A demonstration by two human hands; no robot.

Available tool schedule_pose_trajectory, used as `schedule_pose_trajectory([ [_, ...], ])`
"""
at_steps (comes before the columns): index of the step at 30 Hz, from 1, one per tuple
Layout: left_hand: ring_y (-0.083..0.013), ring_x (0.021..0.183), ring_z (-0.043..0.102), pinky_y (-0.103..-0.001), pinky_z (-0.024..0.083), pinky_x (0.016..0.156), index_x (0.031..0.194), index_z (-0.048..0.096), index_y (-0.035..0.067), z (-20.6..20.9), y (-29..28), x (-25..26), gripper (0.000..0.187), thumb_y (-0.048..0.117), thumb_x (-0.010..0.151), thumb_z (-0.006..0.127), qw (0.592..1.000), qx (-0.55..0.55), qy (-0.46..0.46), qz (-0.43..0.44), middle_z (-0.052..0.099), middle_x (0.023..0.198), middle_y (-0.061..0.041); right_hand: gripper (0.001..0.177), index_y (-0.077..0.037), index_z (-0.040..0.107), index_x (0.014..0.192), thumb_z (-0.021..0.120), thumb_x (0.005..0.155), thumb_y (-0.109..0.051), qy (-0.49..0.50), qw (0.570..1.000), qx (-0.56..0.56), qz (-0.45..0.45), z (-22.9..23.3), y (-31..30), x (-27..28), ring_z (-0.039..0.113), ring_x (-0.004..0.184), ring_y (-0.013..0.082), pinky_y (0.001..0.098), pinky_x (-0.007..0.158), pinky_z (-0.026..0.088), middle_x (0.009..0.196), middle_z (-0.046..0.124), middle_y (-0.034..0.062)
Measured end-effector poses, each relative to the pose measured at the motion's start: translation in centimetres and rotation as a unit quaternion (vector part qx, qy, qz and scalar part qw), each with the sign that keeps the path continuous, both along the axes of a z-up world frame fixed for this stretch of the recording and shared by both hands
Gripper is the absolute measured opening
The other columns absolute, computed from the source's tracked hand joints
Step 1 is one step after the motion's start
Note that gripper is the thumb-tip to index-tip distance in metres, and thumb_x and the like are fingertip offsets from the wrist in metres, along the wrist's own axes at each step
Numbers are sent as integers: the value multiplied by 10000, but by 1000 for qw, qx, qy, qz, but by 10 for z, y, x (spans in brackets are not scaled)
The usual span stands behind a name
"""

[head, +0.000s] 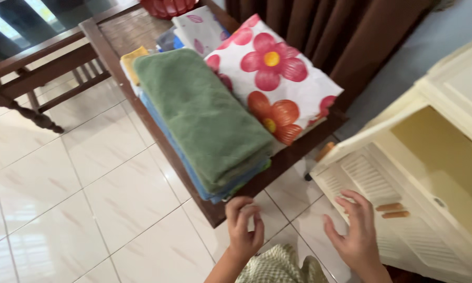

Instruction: The person folds towels and patterned bed linens on a wooden table and places them into a white plastic storage cabinet. The person opens the cabinet doors, stacks the folded items inside, and closes the doors.

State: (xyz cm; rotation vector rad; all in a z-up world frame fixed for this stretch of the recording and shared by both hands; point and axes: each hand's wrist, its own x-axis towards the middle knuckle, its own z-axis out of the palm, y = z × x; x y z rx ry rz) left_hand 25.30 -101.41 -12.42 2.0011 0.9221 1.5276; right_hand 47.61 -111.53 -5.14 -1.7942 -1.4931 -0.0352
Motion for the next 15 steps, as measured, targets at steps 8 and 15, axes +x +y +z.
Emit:
schedule_pose_trajectory([
  [8, -254, 1191, 491, -366, 424, 980, 1417, 367, 13, -1, 43, -56, 464, -2, 971, 494, 951, -210, -225, 13, 335, 1523, -174, 861, -134, 461, 1430, 855, 716, -410, -112, 974, 14, 195, 16, 92, -60, 395, 1402, 435, 578, 1059, 383, 1499, 412, 208],
  [15, -270, 1327, 540, -396, 424, 1108, 1523, 253, 45, 45, 91, -89, 616, 290, 992, 446, 835, -393, -366, -119, 428, 1534, -219, 1002, -187, 389, 1488, 855, 661, -508, -190, 948, 32, 255, 30, 166, -94, 289, 1480, 430, 656, 1110, 271, 1605, 289, 215],
])
